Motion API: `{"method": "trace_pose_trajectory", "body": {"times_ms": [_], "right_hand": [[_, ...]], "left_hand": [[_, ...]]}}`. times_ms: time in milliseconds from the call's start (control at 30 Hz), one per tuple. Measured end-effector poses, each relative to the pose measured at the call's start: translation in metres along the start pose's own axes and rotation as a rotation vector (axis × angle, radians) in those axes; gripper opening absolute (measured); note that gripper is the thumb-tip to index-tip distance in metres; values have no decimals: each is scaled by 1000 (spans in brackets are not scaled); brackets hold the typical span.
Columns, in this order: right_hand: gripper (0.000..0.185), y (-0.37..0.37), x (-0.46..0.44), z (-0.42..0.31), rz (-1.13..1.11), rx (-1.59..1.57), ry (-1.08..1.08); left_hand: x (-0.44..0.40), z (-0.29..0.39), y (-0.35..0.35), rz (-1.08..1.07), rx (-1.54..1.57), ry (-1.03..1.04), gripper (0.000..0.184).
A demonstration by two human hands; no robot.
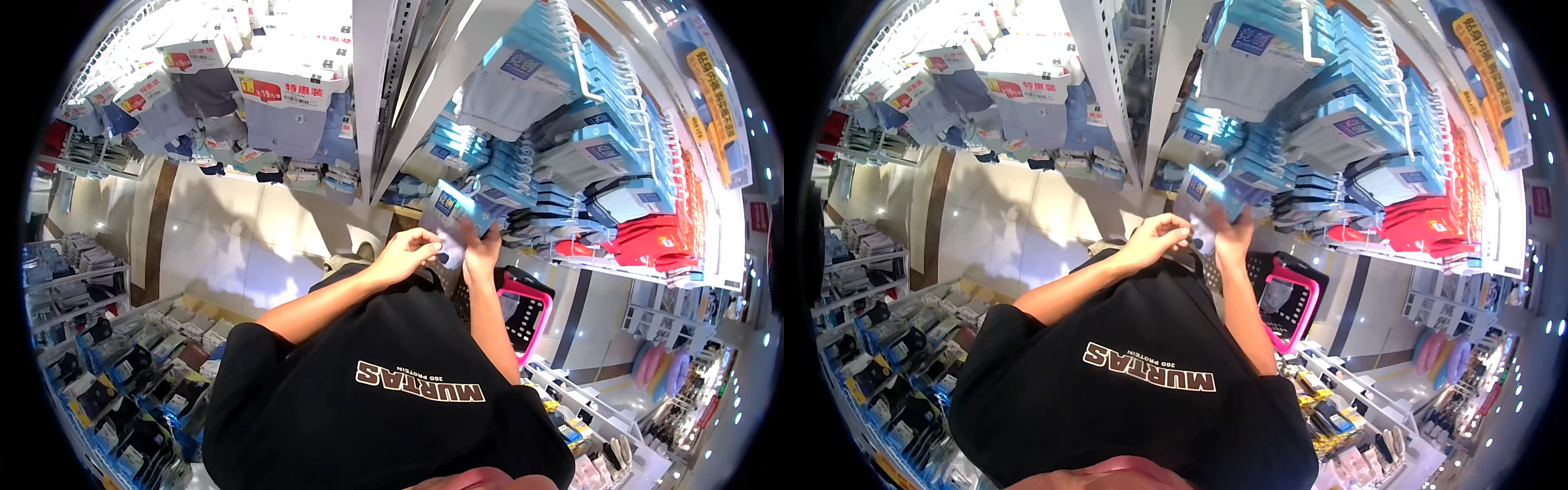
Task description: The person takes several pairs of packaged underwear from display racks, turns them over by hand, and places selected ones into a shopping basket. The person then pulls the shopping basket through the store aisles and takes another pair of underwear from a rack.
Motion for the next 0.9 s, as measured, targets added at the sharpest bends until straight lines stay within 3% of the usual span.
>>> {"method": "trace_pose_trajectory", "body": {"times_ms": [333, 367, 467, 600, 633, 733, 800, 867, 900], "right_hand": [[23, 41, -50, -24, -221, -56, 40], [23, 36, -57, -16, -185, 57, 11], [33, 31, -61, -1, -246, 118, 161], [29, 20, -69, 46, -114, 139, 86], [34, 7, -68, 54, -36, 441, 153], [31, -15, -48, 82, 56, 363, 113], [27, -50, -54, 132, -107, -5, 206], [27, -63, -33, 128, -23, 144, 341], [28, -72, -31, 131, -37, 183, 308]], "left_hand": [[6, -6, -8, 29, -18, 13, 25], [5, -10, -12, -1, -49, -9, 29], [5, -9, -17, 22, -49, -11, 32], [6, -2, -18, 65, 13, -30, 30], [7, -2, -18, 76, 18, -41, 31], [5, -10, -20, 36, -18, -66, 33], [0, -6, -24, 1, -115, -29, 33], [-7, 4, -29, -37, -227, 33, 33], [-13, -9, -43, -18, -300, 57, 32]]}}
Point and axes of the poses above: each hand's wrist, its own x-axis away from the middle knuckle, its own y-axis out of the palm, z = x × y, the point moved 4 cm from there along -x, towards the middle knuckle, and after that the axes turned 13 degrees about y, right-handed, at the moved point
